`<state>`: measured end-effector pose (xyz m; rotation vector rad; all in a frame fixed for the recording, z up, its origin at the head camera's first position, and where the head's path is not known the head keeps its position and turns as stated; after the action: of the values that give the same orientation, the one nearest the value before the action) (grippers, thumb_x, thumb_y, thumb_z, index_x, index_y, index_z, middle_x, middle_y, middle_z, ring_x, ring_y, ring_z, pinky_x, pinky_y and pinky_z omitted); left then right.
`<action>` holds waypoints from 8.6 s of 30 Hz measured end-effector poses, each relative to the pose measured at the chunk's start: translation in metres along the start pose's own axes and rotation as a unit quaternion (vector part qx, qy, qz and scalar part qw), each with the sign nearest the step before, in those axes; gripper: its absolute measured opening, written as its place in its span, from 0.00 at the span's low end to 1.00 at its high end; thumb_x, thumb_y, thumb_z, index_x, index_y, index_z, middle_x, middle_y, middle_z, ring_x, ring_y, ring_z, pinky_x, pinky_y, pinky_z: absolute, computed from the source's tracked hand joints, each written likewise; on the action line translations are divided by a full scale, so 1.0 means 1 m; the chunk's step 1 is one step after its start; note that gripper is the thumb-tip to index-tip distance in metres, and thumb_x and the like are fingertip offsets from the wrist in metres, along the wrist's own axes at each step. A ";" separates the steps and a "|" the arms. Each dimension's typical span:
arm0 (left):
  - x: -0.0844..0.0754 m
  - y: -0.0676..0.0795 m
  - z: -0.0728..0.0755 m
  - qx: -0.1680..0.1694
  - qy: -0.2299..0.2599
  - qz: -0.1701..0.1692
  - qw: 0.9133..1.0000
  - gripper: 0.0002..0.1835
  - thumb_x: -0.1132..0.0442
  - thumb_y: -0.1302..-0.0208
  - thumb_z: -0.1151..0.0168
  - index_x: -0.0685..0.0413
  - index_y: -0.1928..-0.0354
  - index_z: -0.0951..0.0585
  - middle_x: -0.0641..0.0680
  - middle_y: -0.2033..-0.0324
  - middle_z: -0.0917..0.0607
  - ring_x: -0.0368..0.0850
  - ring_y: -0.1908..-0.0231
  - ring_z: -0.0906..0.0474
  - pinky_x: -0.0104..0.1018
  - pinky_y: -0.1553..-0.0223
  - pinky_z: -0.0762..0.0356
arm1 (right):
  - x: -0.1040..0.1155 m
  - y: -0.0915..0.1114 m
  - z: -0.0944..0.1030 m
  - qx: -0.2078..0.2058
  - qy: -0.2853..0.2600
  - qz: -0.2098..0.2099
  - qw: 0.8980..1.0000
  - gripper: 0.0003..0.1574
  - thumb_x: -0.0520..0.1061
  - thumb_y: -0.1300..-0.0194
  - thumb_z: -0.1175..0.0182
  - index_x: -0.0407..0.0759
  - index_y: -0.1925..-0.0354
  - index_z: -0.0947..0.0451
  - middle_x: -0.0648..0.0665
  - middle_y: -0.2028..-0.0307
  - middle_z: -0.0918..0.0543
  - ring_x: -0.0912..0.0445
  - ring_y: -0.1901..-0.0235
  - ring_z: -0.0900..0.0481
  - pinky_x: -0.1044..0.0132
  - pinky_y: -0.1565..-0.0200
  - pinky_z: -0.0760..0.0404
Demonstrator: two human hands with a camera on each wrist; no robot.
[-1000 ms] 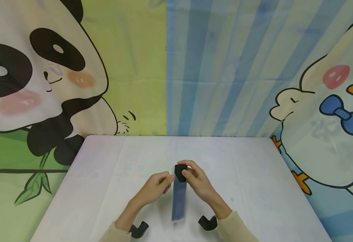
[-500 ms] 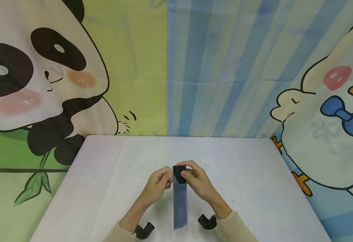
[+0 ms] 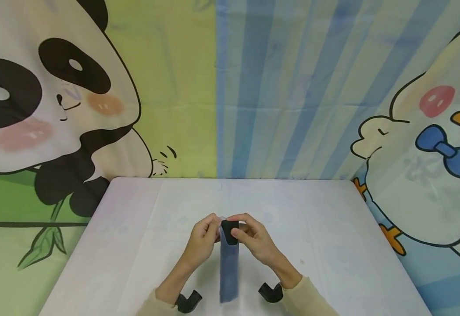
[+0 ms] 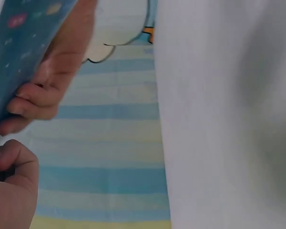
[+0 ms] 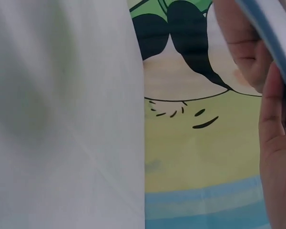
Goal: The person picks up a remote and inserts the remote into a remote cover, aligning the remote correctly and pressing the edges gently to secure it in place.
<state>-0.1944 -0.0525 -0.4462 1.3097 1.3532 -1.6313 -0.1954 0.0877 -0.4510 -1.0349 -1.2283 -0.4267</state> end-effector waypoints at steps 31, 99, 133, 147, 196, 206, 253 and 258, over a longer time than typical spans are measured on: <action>0.035 0.020 -0.005 0.024 -0.152 0.041 0.987 0.17 0.64 0.33 0.33 0.55 0.44 0.24 0.52 0.59 0.11 0.44 0.60 0.14 0.37 0.57 0.18 | 0.037 0.008 0.013 -0.131 0.235 0.034 0.962 0.14 0.26 0.34 0.40 0.27 0.50 0.26 0.33 0.57 0.21 0.44 0.57 0.21 0.60 0.57 0.20; 0.014 -0.001 -0.002 0.072 -0.328 -0.093 0.937 0.16 0.53 0.31 0.35 0.51 0.46 0.23 0.42 0.71 0.16 0.32 0.73 0.23 0.30 0.72 0.22 | 0.010 0.014 0.011 -0.162 -0.055 -0.056 0.984 0.19 0.42 0.20 0.52 0.21 0.55 0.37 0.44 0.66 0.36 0.55 0.70 0.40 0.67 0.67 0.36; 0.018 0.007 -0.006 0.044 -0.184 0.003 0.982 0.18 0.50 0.36 0.30 0.47 0.49 0.22 0.44 0.63 0.15 0.38 0.66 0.16 0.36 0.64 0.17 | -0.008 0.008 0.022 -0.114 0.117 -0.063 0.984 0.08 0.36 0.26 0.43 0.35 0.51 0.21 0.40 0.58 0.22 0.53 0.65 0.21 0.63 0.60 0.18; -0.016 0.000 0.001 -0.017 -0.345 -0.195 0.918 0.19 0.46 0.40 0.27 0.48 0.69 0.27 0.45 0.78 0.32 0.33 0.78 0.39 0.24 0.79 0.39 | -0.009 0.008 0.020 -0.112 0.079 -0.058 0.989 0.08 0.36 0.25 0.45 0.33 0.51 0.24 0.41 0.59 0.21 0.57 0.63 0.21 0.65 0.60 0.21; -0.055 0.005 -0.003 0.020 -0.521 -0.330 0.787 0.11 0.65 0.35 0.51 0.50 0.77 0.31 0.40 0.83 0.40 0.32 0.82 0.48 0.24 0.81 0.49 | 0.001 0.005 0.007 0.057 0.034 -0.025 0.997 0.10 0.35 0.23 0.48 0.33 0.48 0.25 0.41 0.61 0.22 0.57 0.63 0.24 0.65 0.60 0.22; -0.072 0.011 -0.009 -0.016 -0.525 -0.393 0.755 0.14 0.66 0.32 0.60 0.53 0.78 0.33 0.44 0.83 0.39 0.35 0.82 0.47 0.28 0.80 0.46 | 0.045 -0.009 -0.007 0.024 0.178 0.024 0.984 0.10 0.27 0.31 0.43 0.33 0.53 0.24 0.40 0.65 0.17 0.54 0.66 0.21 0.61 0.63 0.21; 0.030 0.020 -0.006 0.104 -0.121 0.082 0.984 0.12 0.56 0.26 0.40 0.54 0.49 0.21 0.48 0.59 0.12 0.43 0.59 0.15 0.36 0.58 0.18 | 0.014 0.010 0.020 -0.024 0.286 -0.026 0.957 0.06 0.42 0.26 0.41 0.51 0.53 0.20 0.54 0.63 0.16 0.58 0.67 0.20 0.61 0.65 0.20; 0.028 0.019 -0.004 0.075 -0.091 0.080 0.990 0.12 0.58 0.24 0.43 0.56 0.45 0.23 0.49 0.60 0.12 0.44 0.60 0.15 0.37 0.58 0.19 | 0.009 0.012 0.014 0.077 0.256 -0.038 0.963 0.04 0.41 0.26 0.41 0.51 0.60 0.21 0.55 0.69 0.19 0.59 0.72 0.23 0.66 0.69 0.23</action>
<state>-0.1848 -0.0508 -0.4789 1.2841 1.0099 -1.7213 -0.1918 0.1073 -0.4482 -0.6856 -0.8209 -0.6039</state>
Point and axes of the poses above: each hand's wrist, its own y-axis away from the middle knuckle, its own z-axis out of the back of the hand, x = y × z, the point moved 7 cm from there along -y, towards the middle knuckle
